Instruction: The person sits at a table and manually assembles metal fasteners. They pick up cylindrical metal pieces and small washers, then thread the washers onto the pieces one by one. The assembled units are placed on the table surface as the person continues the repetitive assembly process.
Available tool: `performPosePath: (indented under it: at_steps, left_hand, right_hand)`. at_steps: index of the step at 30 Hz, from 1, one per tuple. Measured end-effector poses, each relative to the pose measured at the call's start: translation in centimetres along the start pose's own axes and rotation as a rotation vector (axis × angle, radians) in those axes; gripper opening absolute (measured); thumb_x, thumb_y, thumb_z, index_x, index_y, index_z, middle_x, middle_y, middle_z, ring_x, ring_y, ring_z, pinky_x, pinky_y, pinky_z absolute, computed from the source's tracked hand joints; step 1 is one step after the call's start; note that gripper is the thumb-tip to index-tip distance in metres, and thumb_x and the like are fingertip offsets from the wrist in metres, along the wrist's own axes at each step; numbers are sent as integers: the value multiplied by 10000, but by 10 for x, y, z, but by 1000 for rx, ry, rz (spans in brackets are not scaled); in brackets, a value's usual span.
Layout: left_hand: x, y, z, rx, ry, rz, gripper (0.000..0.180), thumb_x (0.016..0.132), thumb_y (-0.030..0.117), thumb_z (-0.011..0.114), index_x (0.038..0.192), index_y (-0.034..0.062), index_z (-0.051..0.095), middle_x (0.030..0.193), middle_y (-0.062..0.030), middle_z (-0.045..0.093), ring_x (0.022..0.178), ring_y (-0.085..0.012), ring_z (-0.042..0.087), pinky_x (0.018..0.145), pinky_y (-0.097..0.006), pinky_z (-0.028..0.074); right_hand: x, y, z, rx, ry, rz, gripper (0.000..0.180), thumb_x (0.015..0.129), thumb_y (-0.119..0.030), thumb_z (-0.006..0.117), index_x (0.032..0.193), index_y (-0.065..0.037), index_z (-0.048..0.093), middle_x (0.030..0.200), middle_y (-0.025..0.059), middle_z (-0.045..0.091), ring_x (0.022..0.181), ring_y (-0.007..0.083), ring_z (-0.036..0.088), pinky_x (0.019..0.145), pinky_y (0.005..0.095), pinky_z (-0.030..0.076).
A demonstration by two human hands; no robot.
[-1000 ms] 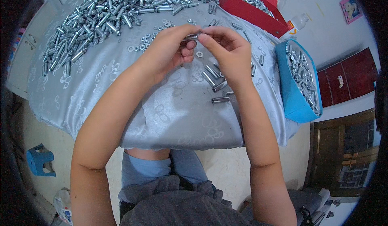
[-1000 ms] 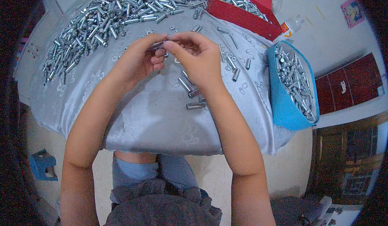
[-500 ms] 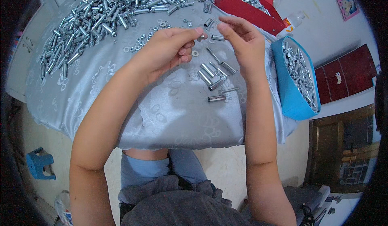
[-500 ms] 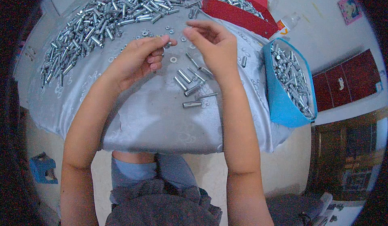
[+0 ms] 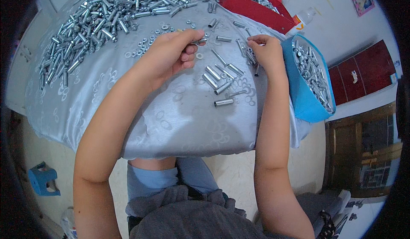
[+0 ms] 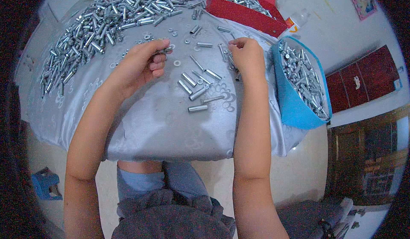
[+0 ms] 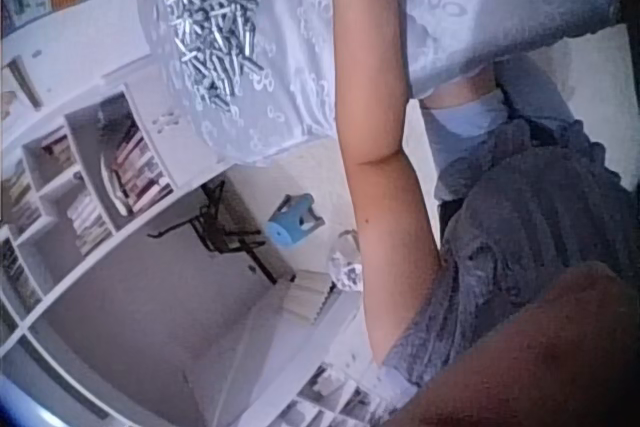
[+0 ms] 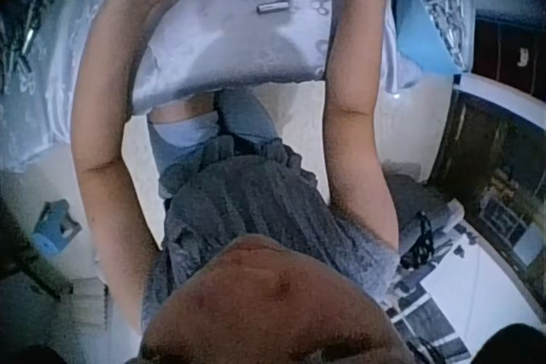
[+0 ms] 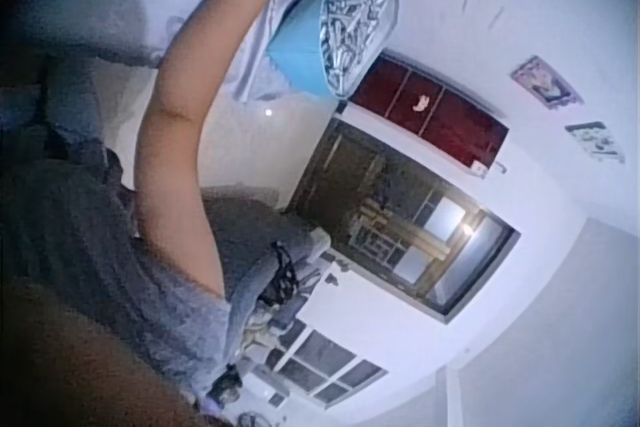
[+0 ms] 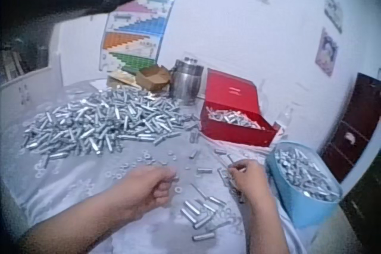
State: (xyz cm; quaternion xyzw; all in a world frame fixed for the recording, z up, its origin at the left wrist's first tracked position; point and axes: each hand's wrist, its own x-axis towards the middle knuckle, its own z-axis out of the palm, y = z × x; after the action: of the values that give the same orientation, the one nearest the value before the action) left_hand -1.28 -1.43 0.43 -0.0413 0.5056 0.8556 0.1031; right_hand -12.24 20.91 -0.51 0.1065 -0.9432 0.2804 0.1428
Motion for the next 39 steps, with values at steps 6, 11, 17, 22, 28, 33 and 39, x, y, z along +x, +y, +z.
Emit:
performPosePath:
  at_steps: [6, 11, 17, 22, 28, 33, 39]
  left_hand:
    - [2, -4, -2, 24, 32, 24, 196, 803, 244, 575, 729, 87, 484, 588, 60, 352, 505, -36, 312, 446, -199, 282]
    - [1, -2, -1, 71, 89, 19, 190, 802, 241, 571, 736, 86, 484, 593, 59, 345, 508, -38, 307, 450, -201, 274]
    - [4, 1, -10, 2, 108, 90, 187, 802, 248, 564, 762, 78, 498, 600, 56, 350, 509, -42, 306, 451, -196, 262]
    - [9, 12, -24, 262, 446, 209, 247, 787, 307, 575, 817, 62, 563, 644, 18, 446, 560, -70, 387, 512, -212, 328]
    - [27, 31, -83, 492, 901, 656, 394, 726, 365, 620, 857, -7, 628, 769, -65, 588, 725, -147, 508, 687, -273, 401]
    - [36, 22, -99, 654, 944, 587, 397, 725, 371, 616, 852, -6, 635, 813, -110, 615, 760, -179, 539, 718, -283, 410]
    - [53, 0, -111, 1218, 617, 601, 379, 762, 374, 586, 861, 11, 631, 806, -86, 610, 785, -152, 535, 724, -259, 399]
  right_hand:
    - [8, 12, 12, 4, 31, -94, 174, 725, -150, 579, 856, -71, 662, 830, 184, 615, 791, 325, 591, 732, 369, 456]
    - [9, 15, 8, -25, 123, -59, 166, 734, -140, 566, 857, -81, 659, 854, 176, 613, 816, 325, 585, 743, 363, 450]
    - [11, 12, -4, 95, 328, -29, 150, 734, -135, 564, 836, -73, 656, 817, 154, 624, 746, 283, 598, 697, 343, 452]
    - [11, 12, -5, 211, 316, -44, 161, 725, -152, 585, 821, -40, 651, 754, 130, 628, 659, 220, 595, 650, 313, 454]
    - [6, -4, 1, 281, 255, -65, 174, 727, -162, 590, 814, -23, 648, 736, 129, 627, 642, 197, 588, 635, 301, 453]
    - [3, -8, 8, 296, 222, -81, 187, 731, -164, 582, 821, -11, 644, 734, 134, 627, 645, 198, 587, 629, 302, 454]
    - [-1, -16, 11, 308, 179, -106, 195, 735, -171, 577, 825, -11, 643, 740, 141, 627, 660, 204, 595, 633, 304, 456]
